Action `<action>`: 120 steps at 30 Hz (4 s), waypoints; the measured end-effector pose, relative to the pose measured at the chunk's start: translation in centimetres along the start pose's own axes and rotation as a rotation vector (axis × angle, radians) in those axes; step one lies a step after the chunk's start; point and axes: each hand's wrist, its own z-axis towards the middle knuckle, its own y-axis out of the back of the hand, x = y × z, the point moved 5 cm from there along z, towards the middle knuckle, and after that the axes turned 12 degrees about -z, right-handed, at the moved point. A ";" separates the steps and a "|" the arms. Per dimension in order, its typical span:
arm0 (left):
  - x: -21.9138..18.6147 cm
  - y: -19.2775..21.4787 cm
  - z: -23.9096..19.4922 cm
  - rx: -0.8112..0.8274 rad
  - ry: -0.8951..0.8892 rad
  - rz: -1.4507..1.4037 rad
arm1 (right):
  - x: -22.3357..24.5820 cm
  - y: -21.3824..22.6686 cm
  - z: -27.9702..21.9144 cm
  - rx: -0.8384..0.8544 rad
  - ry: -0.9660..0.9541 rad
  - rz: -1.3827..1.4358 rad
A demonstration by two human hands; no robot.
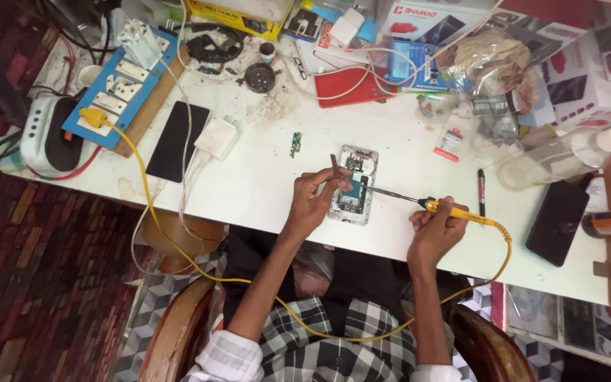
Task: The person uses a soldering iron and tweezers to work on a small circuit board placed on a white workbench. They repeatedly apply heat to specific points on the board while holding components in place, occasionally adjusting the board's position.
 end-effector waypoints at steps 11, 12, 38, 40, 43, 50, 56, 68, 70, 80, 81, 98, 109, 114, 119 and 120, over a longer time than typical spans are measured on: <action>-0.3 -0.1 -0.2 0.004 0.007 0.048 | -0.9 0.5 0.4 0.002 0.031 0.062; -0.2 -0.2 -0.2 0.012 0.006 0.047 | -0.9 0.5 0.4 0.009 0.027 0.047; 1.4 0.1 -0.3 -0.030 0.117 0.069 | -1.4 0.7 0.8 0.027 0.022 0.084; 1.6 0.2 -0.4 -0.034 0.115 -0.050 | -1.5 0.6 0.8 0.001 0.004 0.060; 1.9 0.3 -0.2 -0.039 0.096 -0.123 | -1.4 0.7 0.7 -0.009 0.011 0.068; 2.0 0.4 -0.3 -0.102 0.047 -0.147 | -1.4 0.8 0.8 -0.024 -0.004 0.078; 1.5 0.3 -0.5 -0.129 0.035 -0.077 | -0.8 0.4 0.6 0.023 0.024 0.057; 0.7 1.0 0.1 -0.190 0.100 -0.177 | 0.6 -0.7 -0.1 0.131 0.052 -0.096; 0.2 1.0 0.3 -0.224 0.026 -0.257 | 0.7 -0.8 -0.1 0.119 0.043 -0.083; 2.0 -1.1 -0.3 -0.366 0.059 -0.486 | -0.2 0.3 0.4 0.021 0.031 0.051; 2.0 -1.1 -0.5 -0.365 0.076 -0.459 | -0.3 0.3 0.3 0.009 0.040 0.054; 2.1 -1.5 -1.7 -0.311 0.156 -0.432 | 0.3 0.0 0.0 0.033 0.063 -0.008; 2.3 0.2 -0.4 -0.226 0.054 -0.283 | -0.4 0.1 0.3 0.025 0.033 -0.036; 1.9 1.4 1.0 -0.099 0.026 -0.117 | 0.2 0.0 0.3 0.025 0.080 -0.041; 1.8 1.1 0.7 -0.084 0.063 -0.064 | 0.3 -0.1 0.2 0.027 0.085 -0.036; 1.7 1.1 0.5 -0.089 0.071 -0.050 | 0.2 -0.1 0.0 0.034 0.079 -0.040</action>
